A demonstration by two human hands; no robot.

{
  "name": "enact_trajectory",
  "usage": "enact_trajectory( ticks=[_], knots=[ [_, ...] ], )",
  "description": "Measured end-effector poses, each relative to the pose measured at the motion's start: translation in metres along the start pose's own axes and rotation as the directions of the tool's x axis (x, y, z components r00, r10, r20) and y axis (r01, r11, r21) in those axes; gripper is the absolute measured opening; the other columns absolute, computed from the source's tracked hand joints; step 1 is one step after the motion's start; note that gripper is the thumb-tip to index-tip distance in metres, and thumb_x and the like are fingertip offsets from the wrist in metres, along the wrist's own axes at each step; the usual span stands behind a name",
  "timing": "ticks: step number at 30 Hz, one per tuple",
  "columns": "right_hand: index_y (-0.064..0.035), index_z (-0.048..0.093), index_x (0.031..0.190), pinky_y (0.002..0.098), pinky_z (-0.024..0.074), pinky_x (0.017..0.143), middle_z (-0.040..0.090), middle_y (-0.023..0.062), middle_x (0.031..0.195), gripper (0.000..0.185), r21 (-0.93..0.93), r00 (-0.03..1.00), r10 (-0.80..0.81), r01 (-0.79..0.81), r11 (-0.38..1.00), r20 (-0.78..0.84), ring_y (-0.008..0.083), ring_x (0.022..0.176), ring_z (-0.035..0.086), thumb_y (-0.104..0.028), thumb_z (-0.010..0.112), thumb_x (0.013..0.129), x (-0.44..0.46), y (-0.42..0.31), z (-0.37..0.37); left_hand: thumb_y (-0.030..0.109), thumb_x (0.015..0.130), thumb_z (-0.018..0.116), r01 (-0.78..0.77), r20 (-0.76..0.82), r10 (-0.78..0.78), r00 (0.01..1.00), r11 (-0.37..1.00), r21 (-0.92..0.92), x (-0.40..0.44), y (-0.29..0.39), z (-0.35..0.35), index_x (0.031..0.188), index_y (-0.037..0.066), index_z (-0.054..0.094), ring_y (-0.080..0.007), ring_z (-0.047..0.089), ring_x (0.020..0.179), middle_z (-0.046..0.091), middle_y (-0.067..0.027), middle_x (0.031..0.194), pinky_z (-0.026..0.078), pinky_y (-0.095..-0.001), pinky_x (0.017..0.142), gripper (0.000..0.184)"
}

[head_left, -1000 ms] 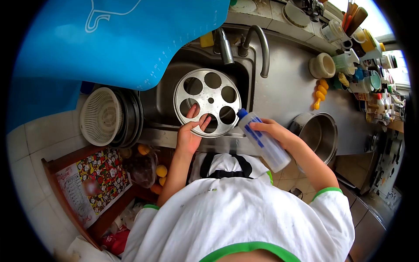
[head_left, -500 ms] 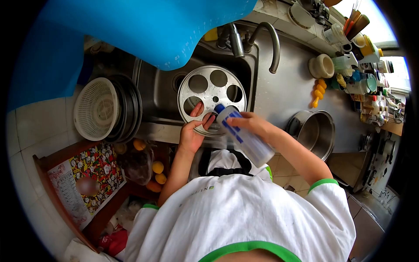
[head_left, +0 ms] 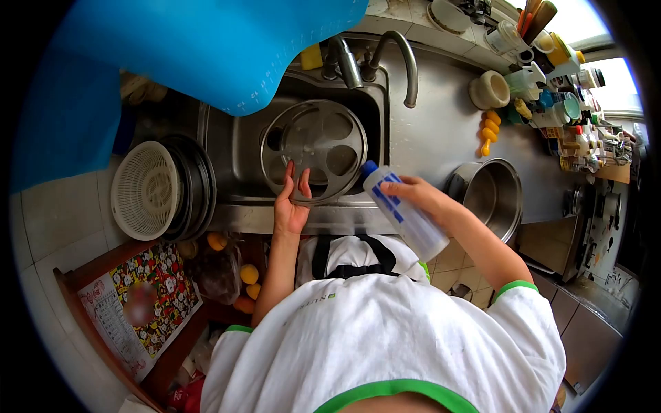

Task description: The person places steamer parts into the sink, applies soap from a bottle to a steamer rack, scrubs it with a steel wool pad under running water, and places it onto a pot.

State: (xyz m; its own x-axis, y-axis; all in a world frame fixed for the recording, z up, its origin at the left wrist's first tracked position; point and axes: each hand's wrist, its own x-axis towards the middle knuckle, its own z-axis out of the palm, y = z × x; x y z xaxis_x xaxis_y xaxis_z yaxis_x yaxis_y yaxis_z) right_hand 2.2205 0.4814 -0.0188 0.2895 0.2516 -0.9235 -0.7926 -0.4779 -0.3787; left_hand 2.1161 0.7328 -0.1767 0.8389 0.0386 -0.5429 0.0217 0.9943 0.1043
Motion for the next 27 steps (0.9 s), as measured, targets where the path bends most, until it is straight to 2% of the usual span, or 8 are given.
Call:
enact_trajectory(
  ticks=[7, 13, 15, 18, 21, 23, 24, 27],
  knots=[
    [-0.0083, 0.038, 0.133, 0.0353, 0.0389, 0.095, 0.051, 0.0092, 0.119, 0.074, 0.208, 0.93, -0.368, 0.361, 0.909, -0.002, 0.0207, 0.112, 0.048, -0.037, 0.073, 0.075, 0.022, -0.001, -0.015, 0.045, 0.092, 0.05, 0.111, -0.132, -0.08, 0.988, 0.962, 0.248, -0.003, 0.012, -0.02, 0.129, 0.012, 0.049, -0.0148, 0.063, 0.098, 0.053, 0.0009, 0.127, 0.038, -0.0149, 0.043, 0.049],
    [-0.0067, 0.041, 0.13, 0.033, 0.0372, 0.097, 0.053, 0.0074, 0.116, 0.074, 0.151, 0.776, -0.538, 0.52, 0.841, 0.328, 0.0183, 0.111, 0.048, -0.033, 0.076, 0.071, 0.016, 0.0, -0.008, 0.058, 0.084, 0.054, 0.264, -0.274, -0.141, 0.951, 0.83, 0.491, 0.032, 0.008, -0.03, 0.123, 0.01, 0.052, -0.0075, 0.05, 0.061, 0.055, 0.0003, 0.084, 0.029, -0.0177, 0.04, 0.062],
    [-0.0059, 0.044, 0.128, 0.0322, 0.0383, 0.096, 0.054, 0.0069, 0.114, 0.072, -0.028, 0.769, -0.556, 0.593, 0.804, 0.317, 0.0173, 0.107, 0.05, -0.033, 0.076, 0.07, 0.008, -0.006, 0.009, 0.062, 0.084, 0.051, 0.243, -0.397, 0.008, 0.918, 0.779, 0.579, 0.066, -0.015, -0.037, 0.121, 0.01, 0.051, -0.0081, 0.038, 0.054, 0.048, 0.001, 0.073, 0.032, -0.0208, 0.042, 0.065],
    [-0.0055, 0.048, 0.125, 0.032, 0.0399, 0.094, 0.055, 0.0084, 0.113, 0.068, -0.245, 0.752, -0.575, 0.653, 0.716, 0.324, 0.0211, 0.106, 0.053, -0.033, 0.074, 0.069, 0.002, -0.015, 0.035, 0.064, 0.086, 0.045, 0.037, -0.173, 0.161, 0.972, 0.62, 0.784, 0.114, -0.046, -0.051, 0.119, 0.012, 0.051, -0.0113, 0.048, 0.063, 0.054, -0.0004, 0.083, 0.041, -0.0241, 0.054, 0.062],
    [-0.0054, 0.05, 0.123, 0.0336, 0.0416, 0.091, 0.054, 0.0097, 0.109, 0.067, -0.408, 0.64, -0.663, 0.765, 0.498, 0.39, 0.027, 0.105, 0.053, -0.035, 0.074, 0.067, 0.013, -0.02, 0.058, 0.073, 0.082, 0.04, 0.093, 0.056, -0.179, 0.982, 0.725, 0.683, 0.107, -0.058, -0.012, 0.119, 0.014, 0.05, -0.0143, 0.054, 0.08, 0.057, -0.0031, 0.097, 0.046, -0.0334, 0.073, 0.07],
    [-0.0055, 0.051, 0.123, 0.0353, 0.0425, 0.09, 0.054, 0.012, 0.11, 0.067, -0.483, 0.654, -0.603, 0.752, 0.449, 0.457, 0.0288, 0.105, 0.053, -0.036, 0.074, 0.068, 0.024, -0.024, 0.062, 0.082, 0.072, 0.042, 0.348, -0.191, -0.292, 0.937, 0.823, 0.449, 0.076, -0.039, 0.054, 0.123, 0.007, 0.047, -0.0223, 0.055, 0.095, 0.054, -0.009, 0.112, 0.045, -0.0443, 0.086, 0.091],
    [-0.0054, 0.051, 0.123, 0.0371, 0.0438, 0.089, 0.055, 0.0135, 0.111, 0.067, -0.503, 0.602, -0.647, 0.784, 0.365, 0.468, 0.0298, 0.105, 0.054, -0.037, 0.074, 0.067, 0.04, -0.015, 0.061, 0.087, 0.068, 0.038, 0.372, -0.026, -0.407, 0.913, 0.805, 0.461, 0.074, -0.027, 0.058, 0.133, 0.009, 0.037, -0.0287, 0.049, 0.11, 0.047, -0.0131, 0.127, 0.038, -0.0553, 0.095, 0.102],
    [-0.0056, 0.051, 0.123, 0.0384, 0.045, 0.087, 0.057, 0.0153, 0.11, 0.068, -0.571, 0.659, -0.51, 0.745, 0.344, 0.553, 0.0316, 0.103, 0.056, -0.036, 0.074, 0.067, 0.043, -0.016, 0.062, 0.09, 0.063, 0.036, 0.428, 0.071, -0.506, 0.86, 0.789, 0.441, 0.042, 0.004, 0.098, 0.139, 0.011, 0.027, -0.035, 0.047, 0.115, 0.044, -0.0147, 0.128, 0.037, -0.0604, 0.094, 0.11]
  ],
)
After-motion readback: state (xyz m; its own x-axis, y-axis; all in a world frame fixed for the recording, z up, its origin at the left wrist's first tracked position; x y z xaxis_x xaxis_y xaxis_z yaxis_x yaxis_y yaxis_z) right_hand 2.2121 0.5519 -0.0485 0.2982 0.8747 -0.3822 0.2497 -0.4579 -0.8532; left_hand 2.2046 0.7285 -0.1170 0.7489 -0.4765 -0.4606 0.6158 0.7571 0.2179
